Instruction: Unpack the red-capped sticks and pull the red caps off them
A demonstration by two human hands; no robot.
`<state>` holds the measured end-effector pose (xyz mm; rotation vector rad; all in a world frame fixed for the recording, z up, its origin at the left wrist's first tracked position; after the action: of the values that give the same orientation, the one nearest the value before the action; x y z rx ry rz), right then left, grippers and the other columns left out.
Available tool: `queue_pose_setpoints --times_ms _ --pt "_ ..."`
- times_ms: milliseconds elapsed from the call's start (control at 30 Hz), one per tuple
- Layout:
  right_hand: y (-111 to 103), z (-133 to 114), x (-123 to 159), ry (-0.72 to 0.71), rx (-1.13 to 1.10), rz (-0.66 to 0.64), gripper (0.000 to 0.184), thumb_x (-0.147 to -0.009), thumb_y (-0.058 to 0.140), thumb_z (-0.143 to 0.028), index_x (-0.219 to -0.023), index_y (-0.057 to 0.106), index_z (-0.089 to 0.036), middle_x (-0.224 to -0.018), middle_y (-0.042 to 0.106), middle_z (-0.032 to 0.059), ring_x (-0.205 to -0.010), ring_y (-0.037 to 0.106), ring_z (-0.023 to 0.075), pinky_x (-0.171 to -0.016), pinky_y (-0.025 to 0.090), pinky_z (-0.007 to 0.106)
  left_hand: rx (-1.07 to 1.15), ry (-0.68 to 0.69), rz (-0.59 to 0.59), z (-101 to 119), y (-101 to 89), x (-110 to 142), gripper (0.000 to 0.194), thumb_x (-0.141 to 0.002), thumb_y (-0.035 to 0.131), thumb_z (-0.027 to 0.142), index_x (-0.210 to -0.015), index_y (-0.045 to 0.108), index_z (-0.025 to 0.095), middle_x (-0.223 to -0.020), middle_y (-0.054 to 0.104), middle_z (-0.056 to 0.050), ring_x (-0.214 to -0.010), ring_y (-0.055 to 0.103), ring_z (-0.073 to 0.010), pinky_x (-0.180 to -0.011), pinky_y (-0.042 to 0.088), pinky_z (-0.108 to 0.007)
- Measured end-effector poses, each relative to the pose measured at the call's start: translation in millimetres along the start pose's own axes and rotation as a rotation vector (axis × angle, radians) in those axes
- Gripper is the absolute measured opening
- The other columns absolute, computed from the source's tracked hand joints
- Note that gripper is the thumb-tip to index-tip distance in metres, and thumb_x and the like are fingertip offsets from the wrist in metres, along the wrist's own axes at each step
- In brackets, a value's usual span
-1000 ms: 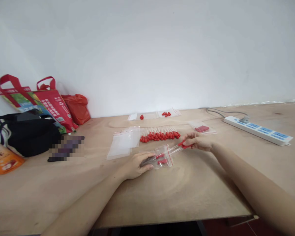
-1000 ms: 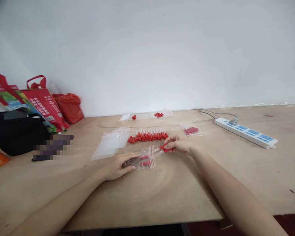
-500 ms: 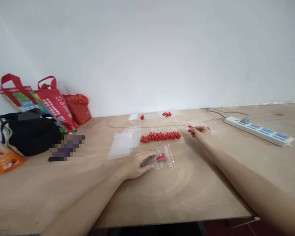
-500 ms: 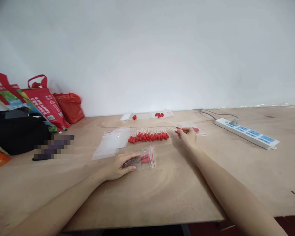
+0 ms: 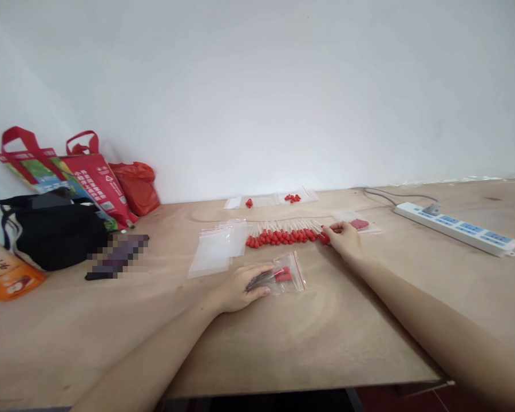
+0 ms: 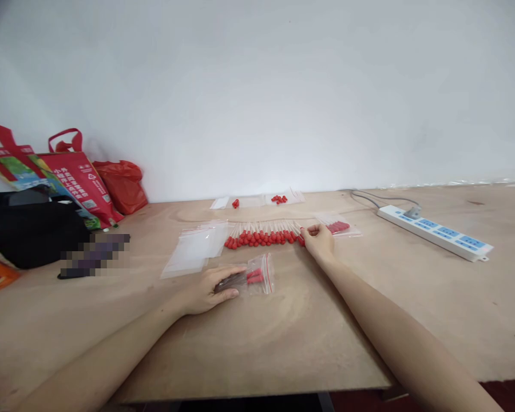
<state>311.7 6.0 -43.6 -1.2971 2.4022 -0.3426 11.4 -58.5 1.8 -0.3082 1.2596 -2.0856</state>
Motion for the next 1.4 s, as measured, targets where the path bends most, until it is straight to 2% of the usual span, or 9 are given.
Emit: queue_pose_setpoints --times_ms 233,367,500,733,967,1033,1200,1267,1400 --pt "-16 -6 3 0.106 0.109 -0.027 0.024 -0.063 0.061 -0.036 -0.077 0.056 -0.017 -0.068 0.063 0.0068 -0.047 0.054 0.0126 -0.04 0.041 0.024 0.014 -0.006 -0.002 0 -0.6 0 0.043 -0.08 0.052 0.031 -0.121 0.045 0.022 -0.126 0.049 -0.006 -0.115 0.045 -0.0205 -0.097 0.036 -0.037" --pt "-26 -8 3 0.139 0.111 -0.25 0.035 -0.06 0.066 -0.035 -0.087 0.056 -0.015 -0.077 0.063 0.0077 -0.056 0.056 0.0127 -0.045 0.042 0.023 0.005 0.001 -0.006 1 -1.0 0 0.043 -0.08 0.052 0.03 -0.122 0.044 0.022 -0.126 0.049 -0.005 -0.114 0.046 -0.0196 -0.096 0.036 -0.036" --pt "-29 -8 3 -0.004 0.109 -0.405 0.048 -0.048 0.074 -0.03 -0.091 0.055 -0.017 -0.083 0.062 0.0051 -0.067 0.056 0.014 -0.054 0.044 0.023 0.012 0.006 0.001 1 -1.2 0 0.043 -0.08 0.053 0.03 -0.121 0.044 0.023 -0.125 0.05 -0.005 -0.113 0.047 -0.0196 -0.096 0.037 -0.037" --pt "-18 -12 6 -0.151 0.207 -0.312 0.033 -0.053 0.07 -0.033 -0.079 0.056 -0.019 -0.071 0.06 0.001 -0.062 0.055 0.0137 -0.058 0.042 0.025 0.014 -0.004 -0.006 -1 -0.8 0 0.043 -0.08 0.053 0.032 -0.121 0.045 0.023 -0.126 0.049 -0.006 -0.115 0.046 -0.0211 -0.096 0.036 -0.038" --pt "-23 -24 11 -0.26 0.231 -0.23 0.035 -0.054 0.068 -0.041 -0.079 0.058 -0.018 -0.072 0.059 0.0013 -0.058 0.05 0.0123 -0.053 0.037 0.025 0.002 0.006 -0.005 0 -1.5 1 0.044 -0.079 0.053 0.033 -0.122 0.044 0.023 -0.127 0.048 -0.006 -0.116 0.045 -0.0206 -0.097 0.035 -0.038" --pt "-20 -33 21 -0.31 0.17 -0.317 0.027 -0.061 0.063 -0.042 -0.073 0.059 -0.018 -0.064 0.057 0.0003 -0.054 0.048 0.0113 -0.05 0.036 0.024 0.002 0.009 -0.006 1 -1.9 1 0.044 -0.079 0.053 0.033 -0.121 0.045 0.023 -0.127 0.049 -0.006 -0.116 0.045 -0.0206 -0.097 0.035 -0.038" --pt "-1 -54 61 -0.442 0.014 -0.758 0.022 -0.066 0.062 -0.039 -0.068 0.063 -0.017 -0.06 0.056 -0.0005 -0.053 0.045 0.0092 -0.05 0.035 0.022 0.003 0.013 -0.01 1 -1.6 1 0.042 -0.079 0.052 0.036 -0.12 0.048 0.023 -0.126 0.049 -0.005 -0.116 0.044 -0.0209 -0.098 0.035 -0.039" --pt "6 -59 74 -0.482 0.007 -0.82 0.024 -0.066 0.062 -0.041 -0.072 0.065 -0.017 -0.059 0.053 -0.0011 -0.055 0.044 0.0092 -0.051 0.035 0.022 -0.003 0.012 -0.012 1 -1.1 1 0.042 -0.079 0.052 0.036 -0.12 0.048 0.024 -0.126 0.049 -0.005 -0.116 0.044 -0.021 -0.098 0.035 -0.039" --pt "15 -66 89 -0.568 0.044 -0.782 0.035 -0.064 0.065 -0.045 -0.084 0.067 -0.017 -0.069 0.05 0.0008 -0.061 0.044 0.0103 -0.055 0.036 0.022 -0.014 0.002 -0.012 0 -0.2 2 0.043 -0.079 0.053 0.035 -0.12 0.048 0.023 -0.125 0.049 -0.006 -0.116 0.044 -0.0211 -0.098 0.035 -0.039"
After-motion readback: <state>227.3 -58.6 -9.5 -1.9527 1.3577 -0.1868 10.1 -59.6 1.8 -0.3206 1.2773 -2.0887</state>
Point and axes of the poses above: each hand's wrist, its own x-axis away from the middle knuckle, its own y-axis out of the palm, z = x × y, the point moved 2 cm from there along -x, towards the middle knuckle
